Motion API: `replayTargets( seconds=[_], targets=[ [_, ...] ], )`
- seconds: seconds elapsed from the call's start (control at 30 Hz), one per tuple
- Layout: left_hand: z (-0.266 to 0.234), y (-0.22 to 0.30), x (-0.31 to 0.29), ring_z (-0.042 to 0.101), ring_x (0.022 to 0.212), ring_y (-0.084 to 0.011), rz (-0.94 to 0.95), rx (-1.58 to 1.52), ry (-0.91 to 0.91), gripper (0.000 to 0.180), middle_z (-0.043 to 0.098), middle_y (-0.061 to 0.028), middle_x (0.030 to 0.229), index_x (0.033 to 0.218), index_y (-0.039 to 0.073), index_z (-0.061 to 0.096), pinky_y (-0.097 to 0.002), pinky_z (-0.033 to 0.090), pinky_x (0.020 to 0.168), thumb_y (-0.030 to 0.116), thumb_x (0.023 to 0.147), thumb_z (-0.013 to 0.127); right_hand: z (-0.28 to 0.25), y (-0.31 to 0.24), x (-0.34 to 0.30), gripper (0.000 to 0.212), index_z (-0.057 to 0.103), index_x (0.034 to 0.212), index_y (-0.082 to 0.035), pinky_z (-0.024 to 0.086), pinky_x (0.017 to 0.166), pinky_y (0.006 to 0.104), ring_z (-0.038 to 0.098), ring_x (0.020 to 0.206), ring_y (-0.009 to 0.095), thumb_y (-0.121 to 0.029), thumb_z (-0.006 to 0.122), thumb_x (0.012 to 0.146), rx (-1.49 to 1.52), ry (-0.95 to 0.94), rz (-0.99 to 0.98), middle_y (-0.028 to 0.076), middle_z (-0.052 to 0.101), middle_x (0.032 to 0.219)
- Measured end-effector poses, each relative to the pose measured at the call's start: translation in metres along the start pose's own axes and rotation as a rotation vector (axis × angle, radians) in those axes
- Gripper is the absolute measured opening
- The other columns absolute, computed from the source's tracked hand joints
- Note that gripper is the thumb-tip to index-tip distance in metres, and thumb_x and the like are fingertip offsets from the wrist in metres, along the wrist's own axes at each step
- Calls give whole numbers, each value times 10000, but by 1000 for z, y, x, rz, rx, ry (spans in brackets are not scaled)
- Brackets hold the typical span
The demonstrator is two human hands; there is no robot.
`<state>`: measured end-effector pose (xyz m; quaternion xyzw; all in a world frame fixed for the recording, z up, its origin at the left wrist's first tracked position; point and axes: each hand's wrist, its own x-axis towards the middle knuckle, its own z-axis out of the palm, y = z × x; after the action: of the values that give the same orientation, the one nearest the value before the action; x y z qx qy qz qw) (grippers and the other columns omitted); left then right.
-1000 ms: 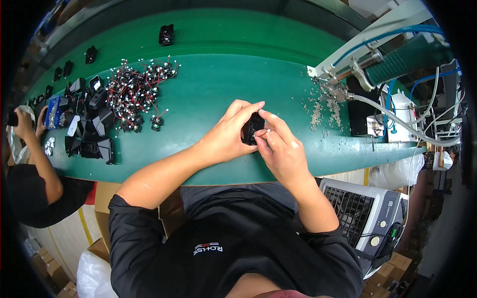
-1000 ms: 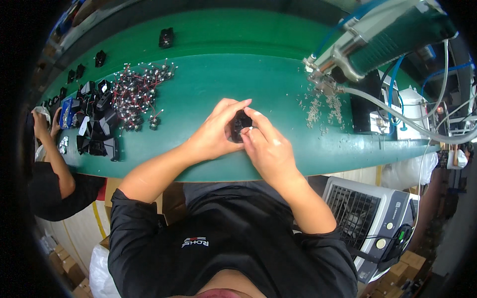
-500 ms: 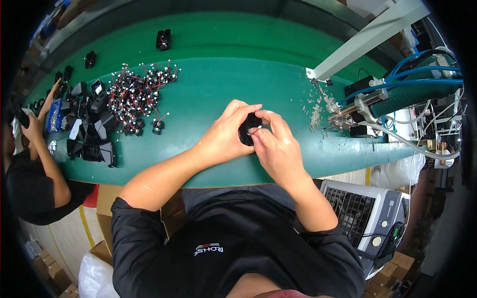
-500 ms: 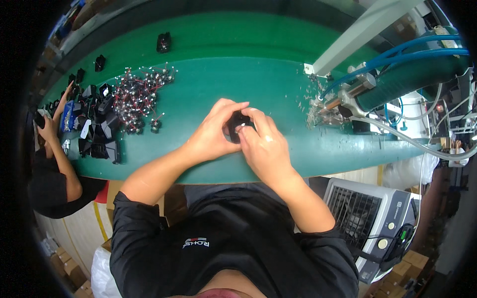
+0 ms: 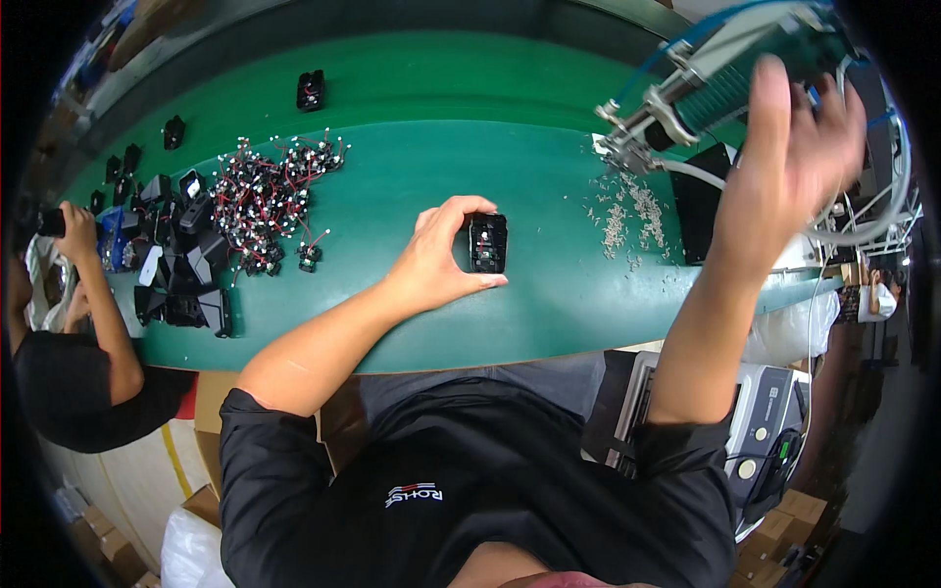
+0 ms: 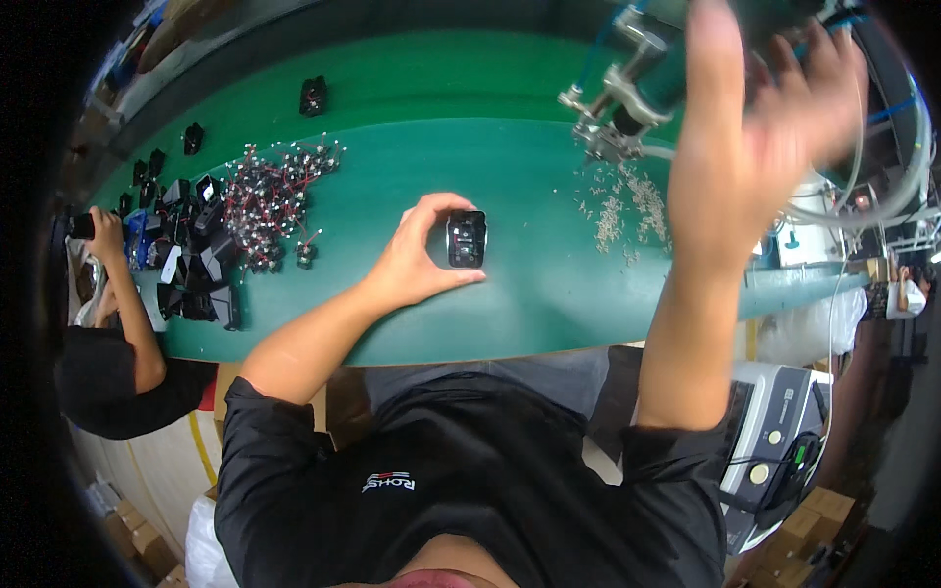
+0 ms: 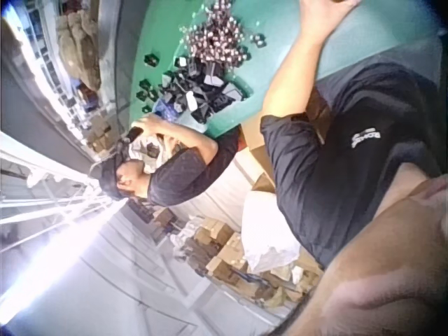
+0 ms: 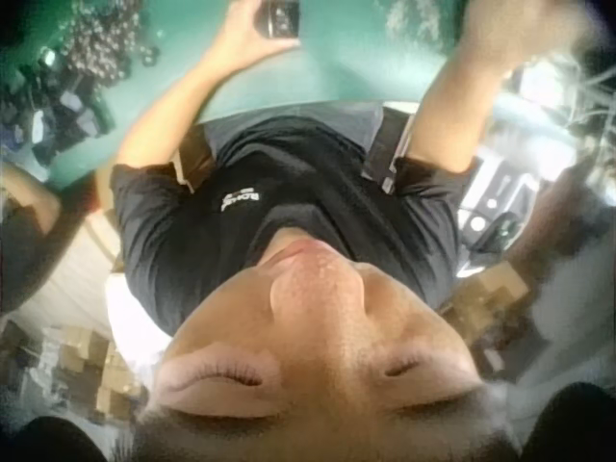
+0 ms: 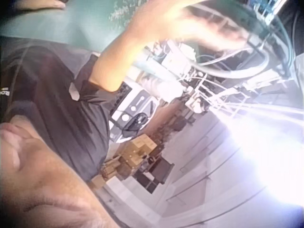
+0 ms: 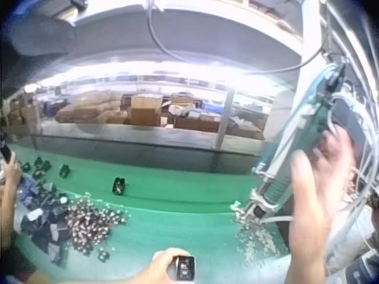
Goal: The person assembles small electronic components and plastic casings with wires on a factory line, using a pneumatic screwdriver.
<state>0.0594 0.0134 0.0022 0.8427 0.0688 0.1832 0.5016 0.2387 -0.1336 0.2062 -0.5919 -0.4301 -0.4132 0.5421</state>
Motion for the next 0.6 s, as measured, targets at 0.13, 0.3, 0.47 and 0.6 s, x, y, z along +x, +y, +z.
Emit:
replayTargets(
  seconds=[0.13, 0.3, 0.47, 0.6],
  targets=[
    [4, -13, 3, 579, 1191, -280, 243, 110, 8, 580, 587, -93, 1318, 1057, 131, 587, -419, 382, 1026, 283, 637, 957, 32, -7, 35, 493, 524, 1292, -16, 532, 774, 323, 640, 809, 197, -430, 607, 1037, 430, -41, 581, 130, 645, 1017],
    [7, -10, 0, 580, 1149, -287, 239, 212, 14, 519, 589, -93, 1277, 963, 127, 594, -426, 375, 999, 321, 642, 952, 39, -27, 4, 614, 585, 1105, -97, 475, 582, 274, 600, 609, 158, -694, 490, 994, 676, 41, 748, 35, 574, 814],
    [5, -5, 0, 550, 1210, -311, 188, 233, -2, 451, 587, -123, 1299, 908, 108, 627, -434, 376, 1014, 277, 642, 950, 17, -7, -46, 844, 475, 1372, 2, 535, 674, 304, 602, 724, 190, -741, 307, 1008, 662, -110, 658, 166, 662, 1019],
    [7, -7, 1, 556, 1185, -302, 210, 260, 9, 438, 577, -119, 1282, 889, 108, 634, -434, 369, 996, 282, 644, 952, 4, -26, -60, 982, 455, 1379, 53, 542, 643, 310, 607, 686, 204, -819, 310, 951, 888, -139, 700, 154, 664, 945]
  ],
)
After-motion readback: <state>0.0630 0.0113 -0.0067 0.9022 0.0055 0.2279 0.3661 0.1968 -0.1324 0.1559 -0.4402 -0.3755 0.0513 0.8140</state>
